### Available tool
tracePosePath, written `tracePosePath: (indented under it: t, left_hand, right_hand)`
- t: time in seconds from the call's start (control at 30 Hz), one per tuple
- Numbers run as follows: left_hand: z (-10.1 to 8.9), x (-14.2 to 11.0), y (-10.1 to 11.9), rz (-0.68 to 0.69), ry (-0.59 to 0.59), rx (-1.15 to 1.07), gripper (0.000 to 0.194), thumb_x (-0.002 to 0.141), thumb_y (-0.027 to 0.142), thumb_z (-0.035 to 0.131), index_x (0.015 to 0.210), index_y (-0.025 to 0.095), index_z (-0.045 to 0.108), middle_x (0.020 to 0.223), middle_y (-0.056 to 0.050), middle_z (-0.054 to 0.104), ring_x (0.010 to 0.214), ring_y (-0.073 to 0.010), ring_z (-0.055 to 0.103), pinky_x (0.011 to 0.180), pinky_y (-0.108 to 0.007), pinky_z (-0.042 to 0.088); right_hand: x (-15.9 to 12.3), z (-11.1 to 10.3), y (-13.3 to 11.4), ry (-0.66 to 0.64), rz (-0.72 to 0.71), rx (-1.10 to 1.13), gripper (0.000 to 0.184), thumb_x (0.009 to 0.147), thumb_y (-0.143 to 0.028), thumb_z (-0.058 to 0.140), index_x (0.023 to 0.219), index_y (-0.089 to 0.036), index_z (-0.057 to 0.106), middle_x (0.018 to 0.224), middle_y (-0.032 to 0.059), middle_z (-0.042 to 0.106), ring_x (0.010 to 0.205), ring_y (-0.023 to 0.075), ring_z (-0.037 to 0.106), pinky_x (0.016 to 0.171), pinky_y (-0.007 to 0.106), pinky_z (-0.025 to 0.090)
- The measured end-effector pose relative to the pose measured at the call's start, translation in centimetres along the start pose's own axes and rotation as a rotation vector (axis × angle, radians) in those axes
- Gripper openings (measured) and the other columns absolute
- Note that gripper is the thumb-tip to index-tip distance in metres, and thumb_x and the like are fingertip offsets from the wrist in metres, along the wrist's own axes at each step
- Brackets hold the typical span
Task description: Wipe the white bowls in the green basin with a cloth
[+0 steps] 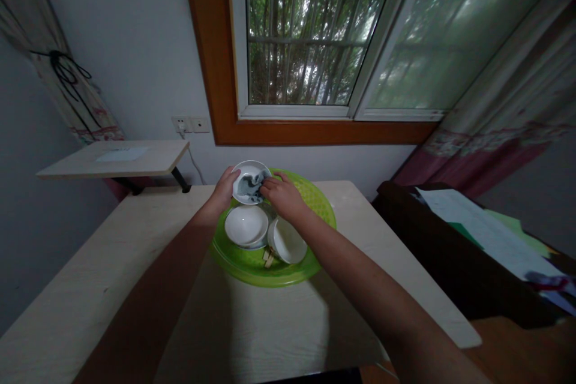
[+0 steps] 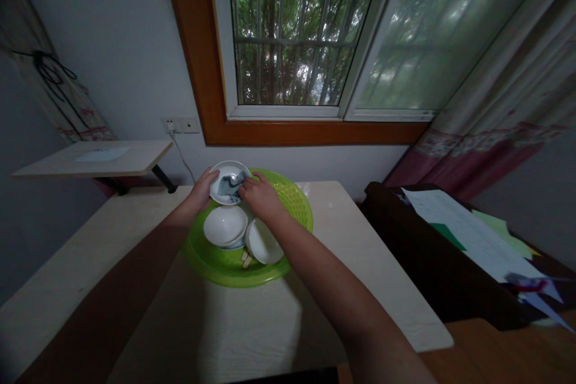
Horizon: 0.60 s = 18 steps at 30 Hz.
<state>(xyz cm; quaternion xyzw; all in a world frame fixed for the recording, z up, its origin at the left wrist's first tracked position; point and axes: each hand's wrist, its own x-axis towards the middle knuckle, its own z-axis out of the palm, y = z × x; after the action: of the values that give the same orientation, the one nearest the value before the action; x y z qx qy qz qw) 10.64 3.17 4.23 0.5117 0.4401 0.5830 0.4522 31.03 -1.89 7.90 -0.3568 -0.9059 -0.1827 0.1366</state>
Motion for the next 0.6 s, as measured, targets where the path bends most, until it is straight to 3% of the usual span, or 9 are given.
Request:
tracePosePath:
  t: [0.17, 0.3, 0.43, 0.6]
  left_hand:
    - [0.0, 0.0, -0.2, 0.059, 0.040, 0.055, 0.042, 0.083, 0.057, 0.053, 0.106, 0.022, 0.053, 0.098, -0.005, 0.065, 0.091, -0.0228, 0.064, 0.081, -0.036, 0.054]
    - [-0.2, 0.0, -0.3, 0.096, 0.048, 0.109, 0.040, 0.085, 0.057, 0.052, 0.105, 0.022, 0.054, 0.101, -0.006, 0.064, 0.095, -0.0236, 0.062, 0.083, -0.036, 0.053]
    - [-0.3, 0.1, -0.4, 0.097, 0.029, 0.107, 0.036, 0.086, 0.054, 0.053, 0.102, 0.022, 0.055, 0.103, -0.007, 0.065, 0.099, -0.0233, 0.062, 0.087, -0.035, 0.052]
    - [-0.4, 0.3, -0.8, 0.103, 0.058, -0.025, 0.034, 0.084, 0.051, 0.060, 0.103, 0.022, 0.058, 0.099, -0.005, 0.064, 0.093, -0.0216, 0.061, 0.083, -0.033, 0.051]
  right_hand:
    - [0.1, 0.3, -0.7, -0.001, -0.016, 0.040, 0.017, 0.097, -0.017, 0.057, 0.099, -0.015, 0.074, 0.104, 0.0133, 0.076, 0.107, 0.0262, 0.066, 0.116, 0.046, 0.031]
    - [0.1, 0.7, -1.4, -0.032, -0.112, 0.152, 0.032, 0.098, -0.035, 0.060, 0.118, -0.013, 0.072, 0.109, 0.0143, 0.077, 0.104, 0.0258, 0.070, 0.122, 0.047, 0.026]
    - [-0.1, 1.2, -1.7, -0.029, -0.188, 0.241, 0.056, 0.102, -0.048, 0.054, 0.141, -0.008, 0.058, 0.132, 0.0183, 0.070, 0.121, 0.0262, 0.067, 0.123, 0.046, 0.028]
    - [-0.2, 1.5, -1.8, -0.029, -0.157, 0.271, 0.062, 0.102, -0.053, 0.052, 0.145, -0.008, 0.055, 0.141, 0.0195, 0.064, 0.130, 0.0273, 0.062, 0.125, 0.046, 0.027]
